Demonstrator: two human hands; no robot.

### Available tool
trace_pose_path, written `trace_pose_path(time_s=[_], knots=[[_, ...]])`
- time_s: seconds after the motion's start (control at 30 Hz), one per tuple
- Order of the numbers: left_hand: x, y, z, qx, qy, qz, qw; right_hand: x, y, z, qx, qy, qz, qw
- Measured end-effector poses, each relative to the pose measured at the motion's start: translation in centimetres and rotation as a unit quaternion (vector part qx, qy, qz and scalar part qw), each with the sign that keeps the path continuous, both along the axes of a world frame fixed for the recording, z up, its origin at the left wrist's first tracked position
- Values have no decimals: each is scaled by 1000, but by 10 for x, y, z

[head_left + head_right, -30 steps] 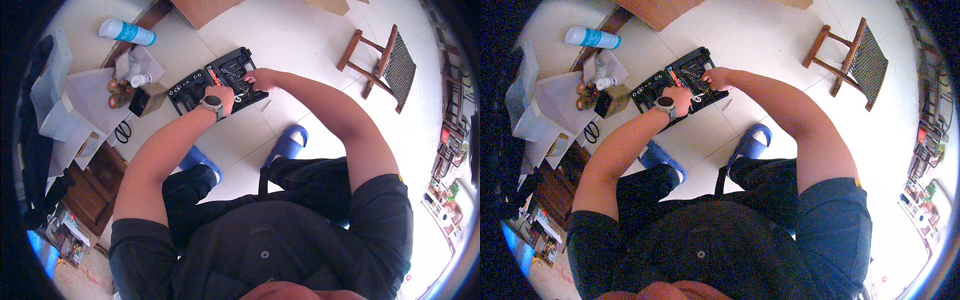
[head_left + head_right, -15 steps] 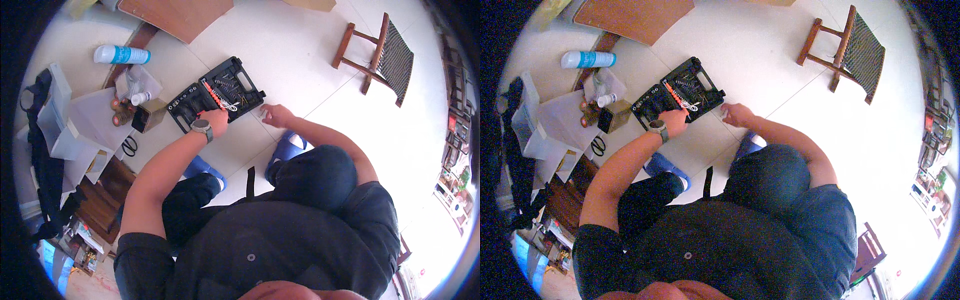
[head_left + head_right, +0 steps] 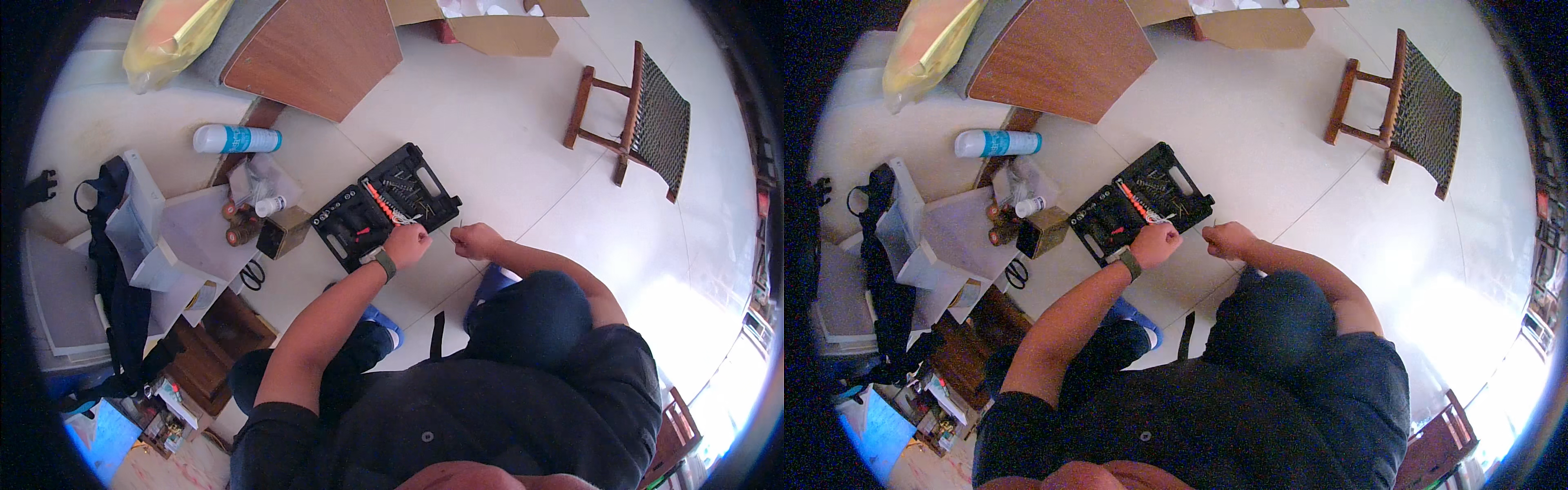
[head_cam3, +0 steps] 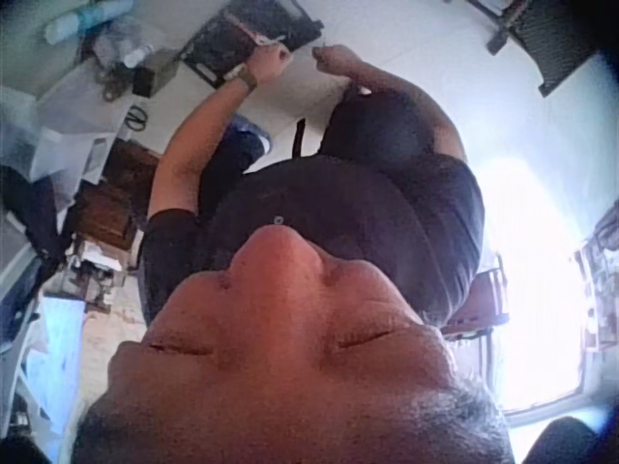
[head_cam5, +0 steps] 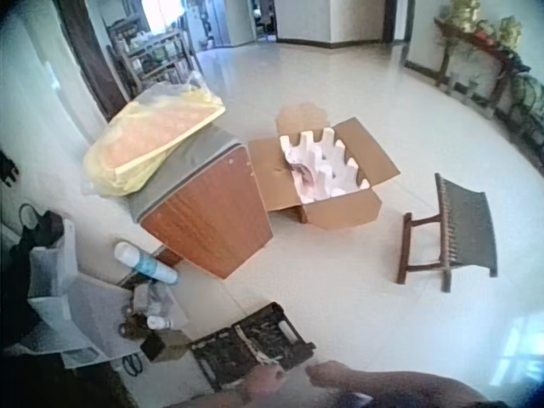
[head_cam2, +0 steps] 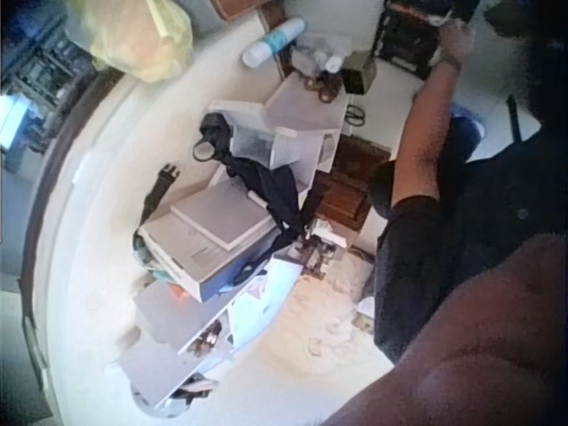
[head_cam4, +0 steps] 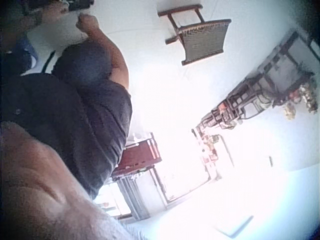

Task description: The person kneels on the floor and uses a cordless drill to attach a wooden panel to a piece of furniture. They select screws from a toolbox, position the panel, and drive screws into the wood to secure it.

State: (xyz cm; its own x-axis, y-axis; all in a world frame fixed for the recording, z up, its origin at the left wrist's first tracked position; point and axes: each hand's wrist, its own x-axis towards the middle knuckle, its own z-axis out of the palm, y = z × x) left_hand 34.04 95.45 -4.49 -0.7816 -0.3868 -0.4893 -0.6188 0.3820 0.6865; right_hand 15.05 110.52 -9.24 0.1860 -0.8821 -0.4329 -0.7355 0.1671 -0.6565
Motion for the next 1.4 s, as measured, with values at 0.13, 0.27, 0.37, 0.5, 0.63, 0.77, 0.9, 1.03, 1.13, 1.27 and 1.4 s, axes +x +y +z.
trace_pose_path(time_s=[0.13, 0.27, 0.37, 0.5, 0.63, 0.77, 0.9, 1.03, 1.13, 1.27, 1.4], knots=[[-13, -2, 10, 272, -81, 123, 951, 3, -7, 29, -145, -145, -17, 979], [-23, 4, 18, 395, -79, 247, 881, 21, -23, 31, -258, -124, -42, 957], [-21, 0, 11, 415, -41, 295, 860, 24, -31, 35, -283, -117, -64, 950], [-17, -19, 13, 371, -8, 353, 859, 20, -35, 45, -249, -132, -89, 955], [-5, -51, 25, 252, 35, 367, 895, 21, -31, 36, -122, -150, -87, 977], [-12, -114, 83, 151, 35, 350, 924, 24, -32, 29, -93, -170, -83, 977], [-23, -190, 148, 135, 179, 399, 889, 22, -37, 27, -60, -175, -112, 976], [-25, -205, 209, 197, 218, 439, 849, -6, -43, 39, -23, -205, -160, 965], [-18, -196, 232, 218, 205, 456, 839, -59, -59, 81, -9, -204, -148, 968], [-29, -189, 236, 200, 231, 449, 840, -109, -106, 215, -33, -52, -98, 993], [-43, -217, 202, 175, 265, 450, 835, -90, -139, 342, -55, 196, -31, 979]])
